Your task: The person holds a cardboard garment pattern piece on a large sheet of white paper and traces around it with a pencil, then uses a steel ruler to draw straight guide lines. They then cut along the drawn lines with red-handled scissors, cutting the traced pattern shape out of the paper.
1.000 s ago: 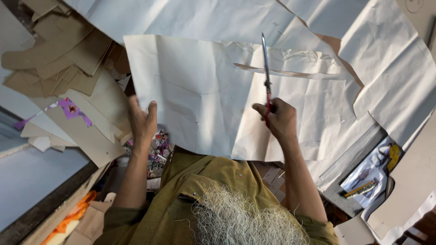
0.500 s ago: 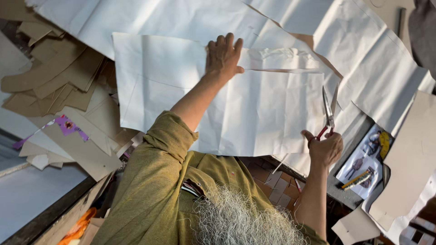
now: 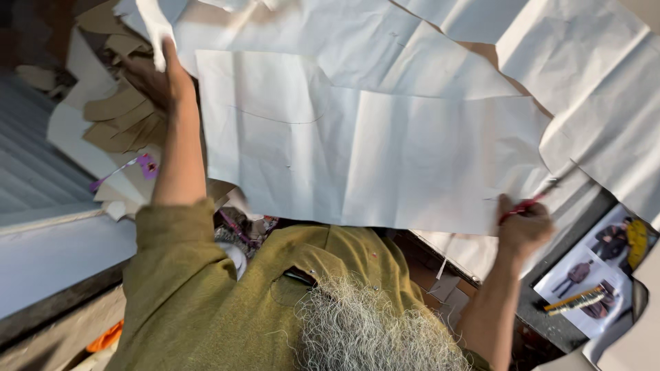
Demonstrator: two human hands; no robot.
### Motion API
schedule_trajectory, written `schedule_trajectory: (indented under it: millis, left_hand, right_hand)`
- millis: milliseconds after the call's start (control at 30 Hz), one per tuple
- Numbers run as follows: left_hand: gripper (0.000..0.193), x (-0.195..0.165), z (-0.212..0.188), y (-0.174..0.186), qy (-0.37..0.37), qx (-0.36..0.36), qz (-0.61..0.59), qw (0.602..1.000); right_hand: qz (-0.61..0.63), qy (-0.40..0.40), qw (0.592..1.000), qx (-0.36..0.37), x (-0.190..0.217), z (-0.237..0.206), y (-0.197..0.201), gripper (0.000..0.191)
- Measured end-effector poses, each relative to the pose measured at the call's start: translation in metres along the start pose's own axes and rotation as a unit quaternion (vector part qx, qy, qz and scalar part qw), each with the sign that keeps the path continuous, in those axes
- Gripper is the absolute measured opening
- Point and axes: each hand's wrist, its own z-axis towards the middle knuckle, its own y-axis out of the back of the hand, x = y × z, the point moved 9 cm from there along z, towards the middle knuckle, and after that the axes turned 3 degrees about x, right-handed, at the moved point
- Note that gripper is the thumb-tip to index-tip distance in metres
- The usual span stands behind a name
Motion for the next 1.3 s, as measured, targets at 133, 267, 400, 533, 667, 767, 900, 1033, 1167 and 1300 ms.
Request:
schedule_trajectory:
  millis: [133,267,400,533,667,767,900,1033,1167,1300]
  left_hand:
    - [0.110,0.074,-0.136,-0.032,0.105,0.418,-0.207,0.878]
    - [0.052,0.081,-0.228,-0.030,0.097,0.463,-0.164,0.866]
    - [0.042,0.043,-0.273,-0.034,0.062,0.466,-0.192,0.862]
    - [0.032,-0.008,-0.331,-0.074,-0.001,0.497,-0.204,0.843]
    - [0.030,-0.046,-0.386,-0.124,-0.007,0.514,-0.212,0.831]
    - [0.030,-0.057,-0.413,-0.150,-0.036,0.495,-0.146,0.855]
    - [0.035,-0.061,-0.433,-0.174,-0.029,0.518,-0.150,0.842]
    - [0.045,-0.078,-0.406,-0.177,-0.104,0.522,-0.139,0.835]
    - [0.072,-0.098,-0.369,-0.170,-0.150,0.572,-0.164,0.790]
    - [0.083,-0.113,-0.343,-0.161,-0.258,0.575,-0.129,0.766]
  right_hand:
    - [0.266,0.030,0.964,0.001,-0.004,0.072,0.034,0.024]
    - [-0.074,0.124,0.989,0.040,0.019,0.125,0.057,0.020]
    - [-0.074,0.074,0.987,0.121,0.020,0.168,0.055,0.019]
    - [-0.032,0.084,0.985,0.148,0.017,0.178,0.060,0.027]
    - [0.044,0.103,0.983,0.148,0.001,0.155,0.087,0.040]
    - [0.135,0.119,0.973,0.146,-0.008,0.135,0.114,0.050]
    - [0.264,0.124,0.943,0.162,-0.002,0.127,0.147,0.065]
    - [0.349,0.053,0.895,0.273,-0.004,0.048,0.104,0.079]
    - [0.216,-0.017,0.856,0.470,-0.024,-0.131,-0.015,0.078]
    - [0.173,-0.085,0.819,0.540,-0.022,-0.235,-0.080,0.075]
